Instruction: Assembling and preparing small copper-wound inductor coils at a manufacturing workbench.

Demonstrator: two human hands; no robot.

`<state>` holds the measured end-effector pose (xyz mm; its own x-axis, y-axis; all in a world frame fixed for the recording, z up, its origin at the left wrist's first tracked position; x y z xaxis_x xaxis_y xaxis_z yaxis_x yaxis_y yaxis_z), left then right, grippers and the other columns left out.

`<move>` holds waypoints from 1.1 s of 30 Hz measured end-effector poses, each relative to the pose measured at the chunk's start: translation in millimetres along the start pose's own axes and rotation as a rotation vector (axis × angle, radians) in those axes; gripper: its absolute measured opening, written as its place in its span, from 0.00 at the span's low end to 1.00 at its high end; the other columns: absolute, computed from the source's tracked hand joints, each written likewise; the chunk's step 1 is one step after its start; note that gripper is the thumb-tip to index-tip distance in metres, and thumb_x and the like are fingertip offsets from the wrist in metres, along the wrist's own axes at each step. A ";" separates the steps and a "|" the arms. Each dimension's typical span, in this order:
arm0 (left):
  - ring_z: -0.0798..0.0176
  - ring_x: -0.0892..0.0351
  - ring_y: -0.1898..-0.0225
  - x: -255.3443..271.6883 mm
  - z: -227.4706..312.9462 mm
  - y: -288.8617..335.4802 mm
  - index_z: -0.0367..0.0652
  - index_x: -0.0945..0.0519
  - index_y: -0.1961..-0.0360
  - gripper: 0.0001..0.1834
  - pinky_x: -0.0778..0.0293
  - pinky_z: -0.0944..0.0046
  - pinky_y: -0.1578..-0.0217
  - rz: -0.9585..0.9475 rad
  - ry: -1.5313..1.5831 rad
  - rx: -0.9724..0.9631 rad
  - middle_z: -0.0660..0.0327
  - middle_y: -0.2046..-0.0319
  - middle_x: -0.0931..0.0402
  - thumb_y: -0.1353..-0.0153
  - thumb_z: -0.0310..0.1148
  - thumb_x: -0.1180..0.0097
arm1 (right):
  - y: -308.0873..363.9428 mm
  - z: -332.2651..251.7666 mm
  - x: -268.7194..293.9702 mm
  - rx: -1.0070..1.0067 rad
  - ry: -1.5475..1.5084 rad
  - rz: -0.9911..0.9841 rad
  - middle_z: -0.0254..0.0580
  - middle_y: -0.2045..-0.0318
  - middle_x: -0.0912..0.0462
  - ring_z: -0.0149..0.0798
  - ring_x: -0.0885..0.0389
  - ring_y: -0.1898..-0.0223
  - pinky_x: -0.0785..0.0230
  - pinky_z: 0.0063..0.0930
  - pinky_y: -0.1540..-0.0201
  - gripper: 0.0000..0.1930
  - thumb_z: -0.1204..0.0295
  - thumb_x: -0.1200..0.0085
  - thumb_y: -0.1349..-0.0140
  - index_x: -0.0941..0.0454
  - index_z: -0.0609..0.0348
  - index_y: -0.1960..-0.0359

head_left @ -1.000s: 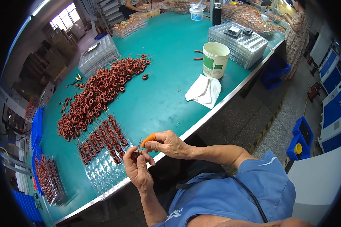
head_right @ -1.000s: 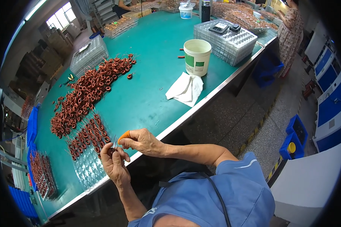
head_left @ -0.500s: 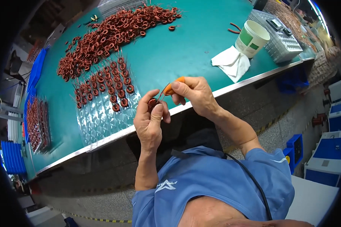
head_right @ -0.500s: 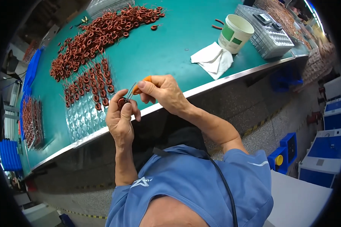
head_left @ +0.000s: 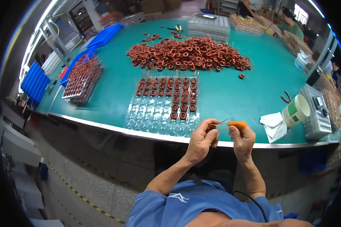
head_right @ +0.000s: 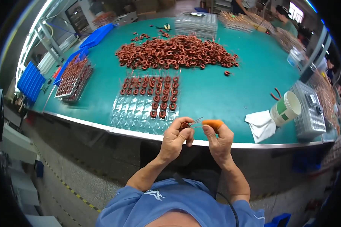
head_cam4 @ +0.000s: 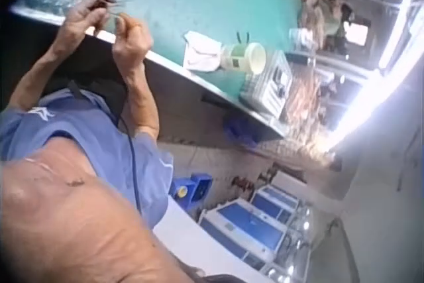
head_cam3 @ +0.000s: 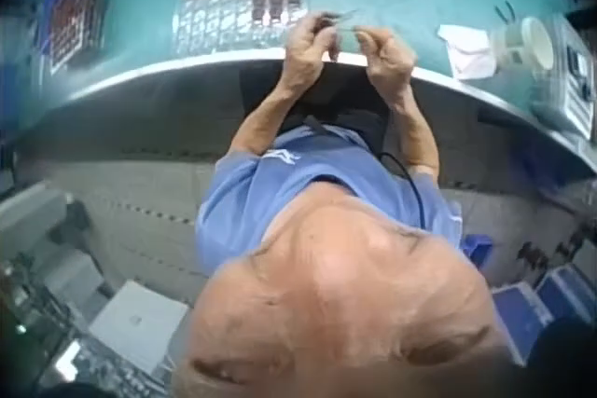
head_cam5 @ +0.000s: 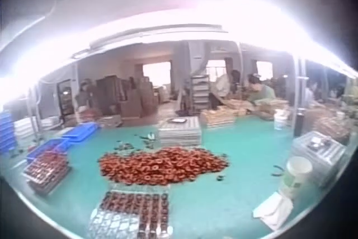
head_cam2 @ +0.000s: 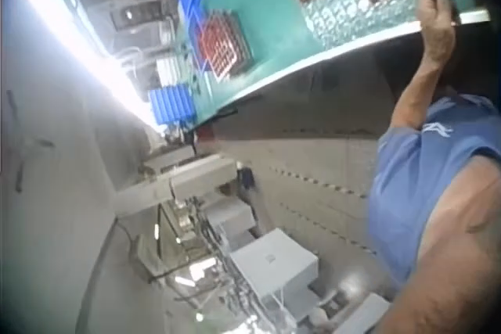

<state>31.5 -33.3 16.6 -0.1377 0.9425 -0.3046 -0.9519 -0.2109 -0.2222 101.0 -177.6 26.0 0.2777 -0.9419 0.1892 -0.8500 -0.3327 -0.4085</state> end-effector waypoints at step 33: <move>0.61 0.22 0.76 16.7 -5.1 18.5 0.38 0.34 0.48 0.15 0.23 0.66 0.74 -0.323 0.223 0.359 0.56 0.66 0.29 0.37 0.21 0.53 | 22.8 11.3 26.3 -0.243 -0.573 -0.544 0.41 0.60 0.18 0.29 0.20 0.62 0.26 0.22 0.60 0.19 0.77 0.44 0.39 0.29 0.63 0.46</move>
<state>12.9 -22.7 2.6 0.2027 0.8586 -0.4709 -0.9753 0.2201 -0.0185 94.0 -210.5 11.5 0.8076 -0.5523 -0.2065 -0.5858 -0.7915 -0.1741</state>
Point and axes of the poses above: each hand's wrist, its own y-axis away from the middle knuckle, its own x-axis out of the back of the hand, z = x × y, the point moved 1 cm from there along -y, towards the middle knuckle
